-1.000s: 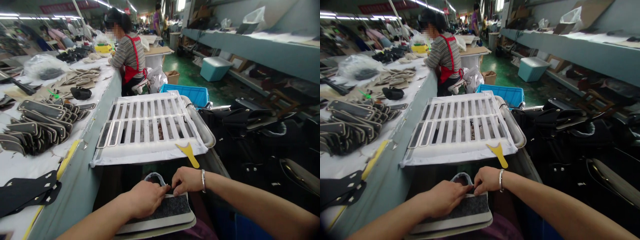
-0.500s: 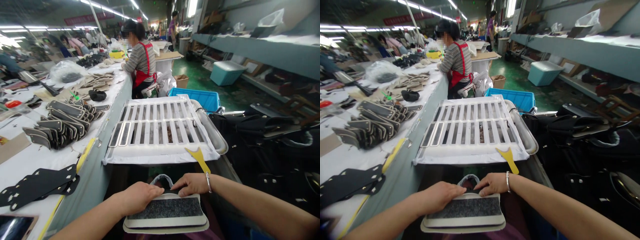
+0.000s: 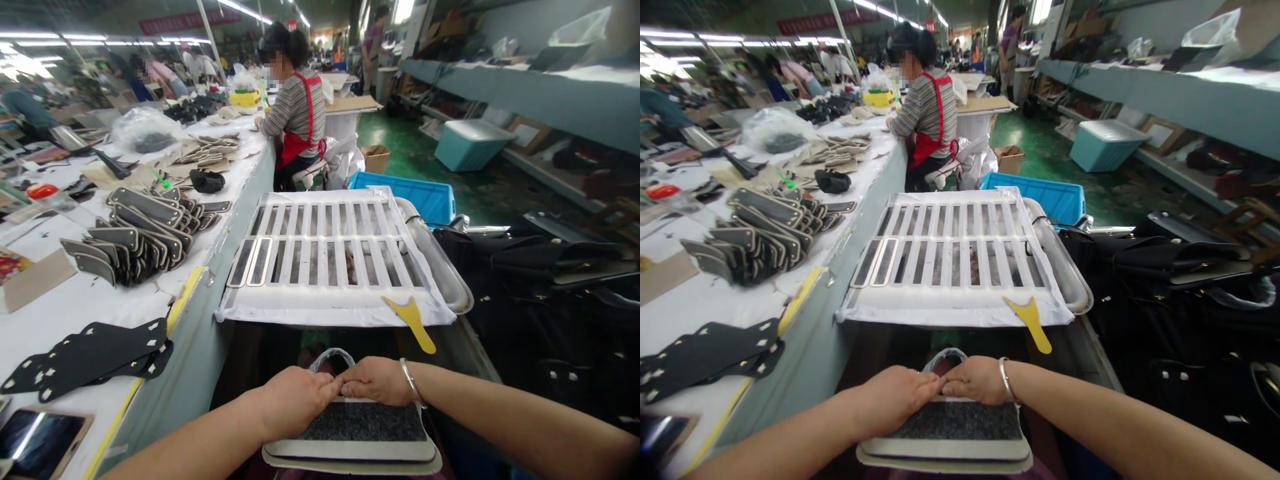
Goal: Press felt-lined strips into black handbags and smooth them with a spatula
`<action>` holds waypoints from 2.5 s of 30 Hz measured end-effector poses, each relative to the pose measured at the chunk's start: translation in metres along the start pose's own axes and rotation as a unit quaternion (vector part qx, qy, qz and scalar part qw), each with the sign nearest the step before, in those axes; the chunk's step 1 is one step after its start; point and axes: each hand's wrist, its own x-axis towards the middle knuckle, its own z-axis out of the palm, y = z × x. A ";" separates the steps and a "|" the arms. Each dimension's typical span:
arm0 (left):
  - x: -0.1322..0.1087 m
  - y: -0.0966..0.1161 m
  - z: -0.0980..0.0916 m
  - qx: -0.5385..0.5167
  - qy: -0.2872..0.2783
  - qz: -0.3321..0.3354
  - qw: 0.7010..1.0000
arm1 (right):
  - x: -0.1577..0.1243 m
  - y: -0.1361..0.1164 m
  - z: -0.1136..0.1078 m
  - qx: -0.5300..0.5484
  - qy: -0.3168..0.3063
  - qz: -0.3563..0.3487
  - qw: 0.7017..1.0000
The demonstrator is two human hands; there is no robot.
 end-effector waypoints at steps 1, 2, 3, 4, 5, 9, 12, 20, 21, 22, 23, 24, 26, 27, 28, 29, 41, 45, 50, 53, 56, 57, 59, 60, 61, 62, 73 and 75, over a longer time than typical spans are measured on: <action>-0.003 -0.002 -0.001 -0.002 -0.002 0.003 1.000 | 0.001 -0.002 0.000 -0.002 0.002 -0.001 1.000; -0.008 -0.006 -0.002 -0.009 -0.006 0.011 1.000 | 0.001 -0.004 0.000 -0.001 0.003 -0.001 1.000; -0.014 -0.010 -0.004 -0.020 -0.009 0.017 1.000 | 0.000 -0.006 -0.001 0.004 0.005 0.000 1.000; -0.021 -0.014 -0.005 -0.031 -0.009 0.019 0.999 | 0.000 -0.008 -0.003 0.009 0.009 0.000 1.000; -0.028 -0.019 -0.005 -0.041 -0.009 0.019 0.999 | 0.000 -0.011 -0.004 0.014 0.012 -0.001 1.000; -0.048 -0.030 0.001 -0.035 -0.004 0.011 0.999 | 0.012 -0.018 -0.005 -0.001 0.009 -0.017 1.000; -0.050 -0.031 0.006 -0.011 0.002 0.009 1.000 | 0.030 -0.022 0.000 -0.043 0.011 -0.027 0.999; -0.062 -0.033 -0.005 -0.088 0.059 -0.019 0.994 | 0.055 -0.037 0.008 -0.107 0.028 -0.005 0.994; -0.066 -0.035 -0.005 -0.101 0.079 -0.013 0.992 | 0.056 -0.039 0.008 -0.109 0.033 -0.010 0.993; -0.071 -0.036 -0.003 -0.108 0.102 -0.004 0.989 | 0.058 -0.041 0.007 -0.109 0.034 -0.017 0.993; -0.076 -0.037 -0.001 -0.106 0.123 0.007 0.987 | 0.061 -0.042 0.007 -0.111 0.032 -0.023 0.993; -0.079 -0.038 0.001 -0.094 0.138 0.017 0.986 | 0.065 -0.043 0.007 -0.114 0.028 -0.028 0.993; -0.084 -0.039 0.006 -0.049 0.145 0.027 0.988 | 0.074 -0.046 0.008 -0.126 0.018 -0.033 0.991; -0.085 -0.038 0.008 -0.024 0.140 0.028 0.989 | 0.079 -0.048 0.009 -0.132 0.013 -0.034 0.991; -0.086 -0.037 0.009 -0.001 0.134 0.026 0.991 | 0.083 -0.049 0.010 -0.134 0.010 -0.033 0.990; -0.085 -0.036 0.010 0.018 0.127 0.022 0.991 | 0.085 -0.050 0.011 -0.133 0.010 -0.032 0.991; -0.046 0.029 0.002 0.121 0.221 -0.009 0.968 | -0.059 -0.004 0.009 -0.112 0.196 0.072 0.971; -0.006 0.078 0.023 0.044 0.247 0.043 0.967 | -0.115 0.001 0.074 -0.151 0.363 0.048 0.918; 0.025 0.102 0.048 0.020 0.248 -0.020 0.968 | -0.121 0.019 0.140 -0.201 0.503 0.037 0.840; 0.030 0.107 0.055 0.019 0.288 -0.048 0.956 | -0.112 0.024 0.145 -0.201 0.557 0.020 0.805; 0.032 0.114 0.057 0.002 0.304 -0.091 0.948 | -0.106 0.021 0.145 -0.200 0.597 0.020 0.777; 0.032 0.117 0.057 -0.007 0.305 -0.105 0.946 | -0.104 0.019 0.146 -0.197 0.612 0.025 0.766; 0.033 0.121 0.057 -0.033 0.304 -0.125 0.944 | -0.101 0.014 0.149 -0.189 0.637 0.033 0.747; 0.034 0.122 0.057 -0.048 0.303 -0.131 0.943 | -0.100 0.012 0.151 -0.187 0.645 0.033 0.740; 0.034 0.123 0.056 -0.062 0.302 -0.133 0.942 | -0.100 0.011 0.152 -0.190 0.650 0.030 0.735; 0.034 0.124 0.055 -0.071 0.302 -0.136 0.941 | -0.099 0.010 0.153 -0.196 0.652 0.026 0.732; 0.047 0.131 0.055 0.012 0.254 -0.207 0.945 | -0.088 0.005 0.147 -0.151 0.642 0.094 0.746; 0.050 0.132 0.051 0.022 0.242 -0.220 0.945 | -0.085 0.007 0.144 -0.106 0.626 0.124 0.763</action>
